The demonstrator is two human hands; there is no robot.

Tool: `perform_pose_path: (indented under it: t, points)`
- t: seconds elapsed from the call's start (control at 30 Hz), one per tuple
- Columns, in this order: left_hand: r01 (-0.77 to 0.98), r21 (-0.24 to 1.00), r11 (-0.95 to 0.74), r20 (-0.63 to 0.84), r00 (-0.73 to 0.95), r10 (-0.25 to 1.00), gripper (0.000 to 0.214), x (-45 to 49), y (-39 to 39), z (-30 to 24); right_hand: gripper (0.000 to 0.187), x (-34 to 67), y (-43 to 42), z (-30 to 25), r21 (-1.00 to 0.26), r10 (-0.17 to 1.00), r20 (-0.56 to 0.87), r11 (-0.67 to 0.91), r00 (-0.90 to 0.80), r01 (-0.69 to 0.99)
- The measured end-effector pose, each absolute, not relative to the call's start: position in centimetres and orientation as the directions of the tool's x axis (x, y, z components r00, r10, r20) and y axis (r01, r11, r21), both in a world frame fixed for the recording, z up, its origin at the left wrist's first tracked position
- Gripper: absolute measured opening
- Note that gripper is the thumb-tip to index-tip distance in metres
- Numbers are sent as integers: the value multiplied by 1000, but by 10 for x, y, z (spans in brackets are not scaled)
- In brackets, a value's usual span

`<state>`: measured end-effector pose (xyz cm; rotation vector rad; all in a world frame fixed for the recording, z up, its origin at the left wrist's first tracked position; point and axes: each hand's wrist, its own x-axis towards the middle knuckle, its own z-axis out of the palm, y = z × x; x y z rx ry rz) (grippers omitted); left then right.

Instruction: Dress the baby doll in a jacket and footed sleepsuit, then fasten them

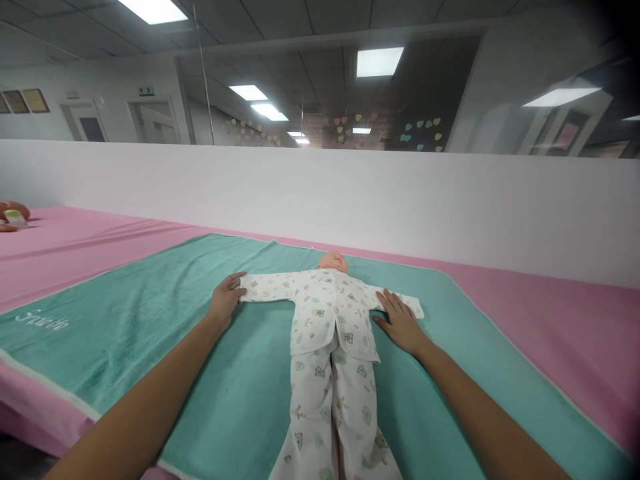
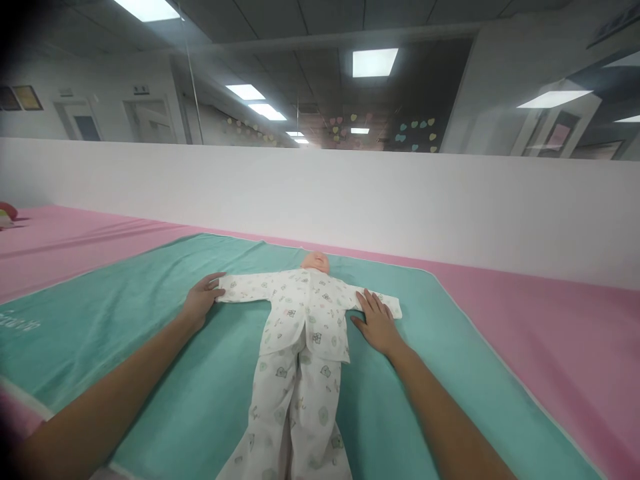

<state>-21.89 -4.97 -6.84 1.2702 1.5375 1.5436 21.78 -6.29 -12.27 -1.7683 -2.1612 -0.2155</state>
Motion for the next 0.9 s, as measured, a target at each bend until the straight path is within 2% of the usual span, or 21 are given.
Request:
perform_pose_path:
  t: [0.1, 0.17, 0.3, 0.43, 0.57, 0.7, 0.8, 0.9]
  points:
    - [300, 950, -89, 199, -356, 913, 56, -224, -45, -72, 63, 219, -63, -122, -96, 923, 347, 213, -168, 972]
    - [426, 904, -33, 207, -371, 905, 53, -225, -43, -74, 62, 219, -64, -121, -96, 923, 346, 213, -168, 972]
    - [756, 653, 55, 288, -315, 904, 43, -223, -39, -79, 61, 219, -65, -120, -93, 922, 347, 216, -172, 972]
    - [904, 423, 56, 339, -215, 916, 38, -220, -37, -86, 61, 219, -64, -121, -103, 924, 347, 211, -164, 972]
    - [971, 235, -51, 478, -70, 876, 39, -212, -39, -87, 61, 219, -64, -121, -109, 924, 347, 207, -158, 972]
    - [944, 141, -297, 566, 169, 807, 40, -191, -46, -84, 61, 218, -65, -120, -116, 925, 346, 207, -155, 972]
    - [871, 90, -482, 509, 376, 774, 45, -174, -53, -84, 60, 218, -65, -120, -115, 928, 340, 201, -151, 973]
    - [834, 58, -549, 404, 483, 777, 53, -166, -57, -85, 60, 218, -65, -120, -107, 926, 344, 201, -154, 974]
